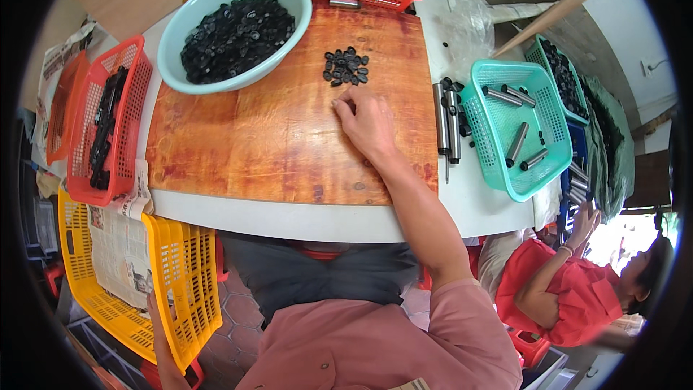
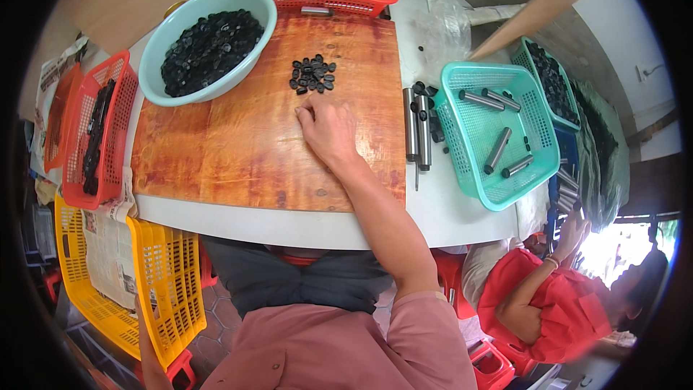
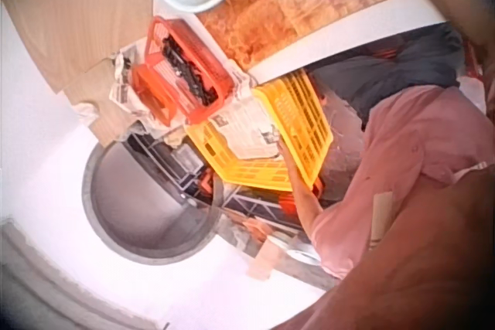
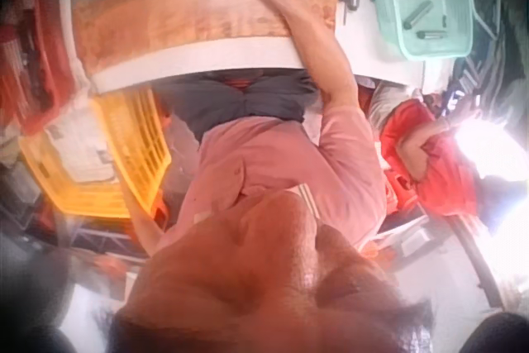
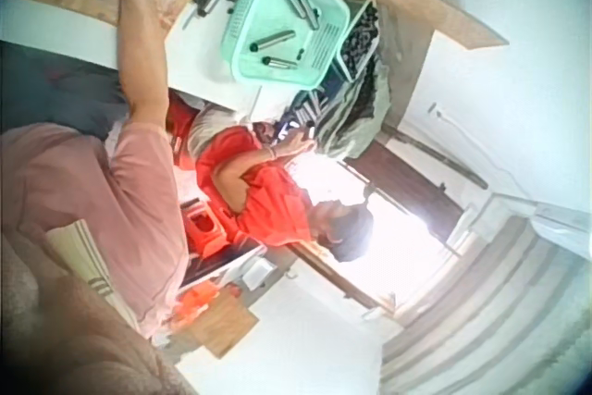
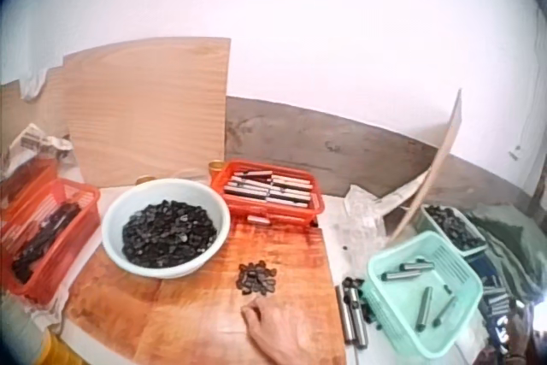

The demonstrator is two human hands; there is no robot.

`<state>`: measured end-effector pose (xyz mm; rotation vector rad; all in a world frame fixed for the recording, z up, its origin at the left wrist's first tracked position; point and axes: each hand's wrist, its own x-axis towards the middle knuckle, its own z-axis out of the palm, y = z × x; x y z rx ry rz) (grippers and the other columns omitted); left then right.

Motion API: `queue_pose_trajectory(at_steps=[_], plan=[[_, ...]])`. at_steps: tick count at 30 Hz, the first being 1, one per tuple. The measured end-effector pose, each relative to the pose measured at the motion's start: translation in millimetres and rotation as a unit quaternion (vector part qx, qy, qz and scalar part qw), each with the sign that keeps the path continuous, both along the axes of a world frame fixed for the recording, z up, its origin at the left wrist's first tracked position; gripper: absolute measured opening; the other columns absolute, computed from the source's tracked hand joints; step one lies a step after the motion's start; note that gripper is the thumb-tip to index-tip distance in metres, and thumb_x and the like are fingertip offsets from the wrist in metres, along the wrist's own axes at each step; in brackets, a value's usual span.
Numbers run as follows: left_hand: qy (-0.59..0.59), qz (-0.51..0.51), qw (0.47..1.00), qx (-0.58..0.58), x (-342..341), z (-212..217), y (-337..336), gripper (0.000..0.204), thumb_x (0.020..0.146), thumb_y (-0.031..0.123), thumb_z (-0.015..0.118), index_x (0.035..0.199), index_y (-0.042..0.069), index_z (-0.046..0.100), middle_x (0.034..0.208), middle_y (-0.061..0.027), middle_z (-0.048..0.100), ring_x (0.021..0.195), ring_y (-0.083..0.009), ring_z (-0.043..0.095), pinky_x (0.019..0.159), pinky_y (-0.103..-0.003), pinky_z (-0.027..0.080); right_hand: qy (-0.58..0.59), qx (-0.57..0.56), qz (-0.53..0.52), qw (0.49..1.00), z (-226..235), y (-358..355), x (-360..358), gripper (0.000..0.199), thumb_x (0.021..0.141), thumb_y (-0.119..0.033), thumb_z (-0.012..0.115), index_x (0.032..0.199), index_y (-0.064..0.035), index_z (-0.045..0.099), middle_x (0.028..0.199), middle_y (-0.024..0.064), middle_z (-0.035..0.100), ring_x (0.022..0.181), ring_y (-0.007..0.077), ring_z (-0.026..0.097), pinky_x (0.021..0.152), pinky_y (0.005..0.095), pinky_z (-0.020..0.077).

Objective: The person assembles small black cylindrical components into a metal tube at a workbench. They pick up each piece, insert it into the tube, and place the completed assembly into a yellow basket. The process is repeated continuously with another person working nearby.

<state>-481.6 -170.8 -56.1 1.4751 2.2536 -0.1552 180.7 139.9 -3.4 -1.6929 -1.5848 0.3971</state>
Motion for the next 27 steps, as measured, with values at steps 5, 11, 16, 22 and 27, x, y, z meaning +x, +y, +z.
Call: queue_pose_trajectory(at_steps=[5, 11, 16, 22, 27], plan=[[0.054, -0.007, 0.99, 0.131, -15, 34, 21, 0.054, 0.102, 0.017, 0.065, 0.15, 0.001, 0.046, 0.154, -0.025, 0.046, 0.144, -0.0434, 0.042, 0.12, -0.047, 0.034, -0.043, -0.068, 0.023, 0.996, 35, -17, 14, 0.016, 0.093, -0.02, 0.07, 0.099, -0.0048, 0.073, 0.09, 0.0175, 0.076, 0.083, 0.0372, 0.073, 0.074, 0.0473, 0.056], [0.029, -0.059, 0.918, 0.392, 39, 133, 90, 0.044, 0.102, 0.006, 0.062, 0.144, -0.002, 0.052, 0.141, -0.0212, 0.059, 0.133, -0.0389, 0.054, 0.114, -0.041, 0.04, -0.28, -0.068, -0.138, 0.948, 71, -60, 80, 0.021, 0.093, -0.017, 0.067, 0.11, -0.006, 0.07, 0.099, 0.0161, 0.075, 0.09, 0.0362, 0.073, 0.079, 0.0478, 0.0573], [-0.059, -0.381, 0.812, 0.438, 233, 220, 135, 0.037, 0.091, 0.0, 0.07, 0.126, -0.001, 0.061, 0.115, -0.0184, 0.069, 0.105, -0.0352, 0.069, 0.093, -0.046, 0.054, -0.305, -0.049, -0.2, 0.93, 41, -83, 123, 0.015, 0.09, -0.011, 0.067, 0.096, -0.0007, 0.059, 0.094, 0.0209, 0.071, 0.082, 0.042, 0.072, 0.072, 0.0519, 0.0584], [-0.33, -0.64, 0.577, 0.386, 408, 285, 157, 0.031, 0.076, 0.016, 0.075, 0.107, 0.016, 0.071, 0.1, -0.0086, 0.071, 0.085, -0.031, 0.072, 0.071, -0.043, 0.057, -0.266, -0.122, -0.248, 0.923, 19, -86, 140, 0.019, 0.093, -0.016, 0.062, 0.1, 0.0007, 0.057, 0.088, 0.0286, 0.073, 0.082, 0.0502, 0.071, 0.076, 0.0591, 0.0564], [-0.405, -0.591, 0.467, 0.518, 439, 273, 146, 0.029, 0.069, 0.018, 0.08, 0.097, 0.012, 0.076, 0.088, -0.0062, 0.071, 0.079, -0.0237, 0.07, 0.069, -0.033, 0.057, -0.23, -0.133, -0.262, 0.928, 26, -81, 134, 0.026, 0.092, -0.02, 0.064, 0.106, 0.0001, 0.057, 0.091, 0.0314, 0.073, 0.087, 0.0507, 0.072, 0.08, 0.0601, 0.0558]])
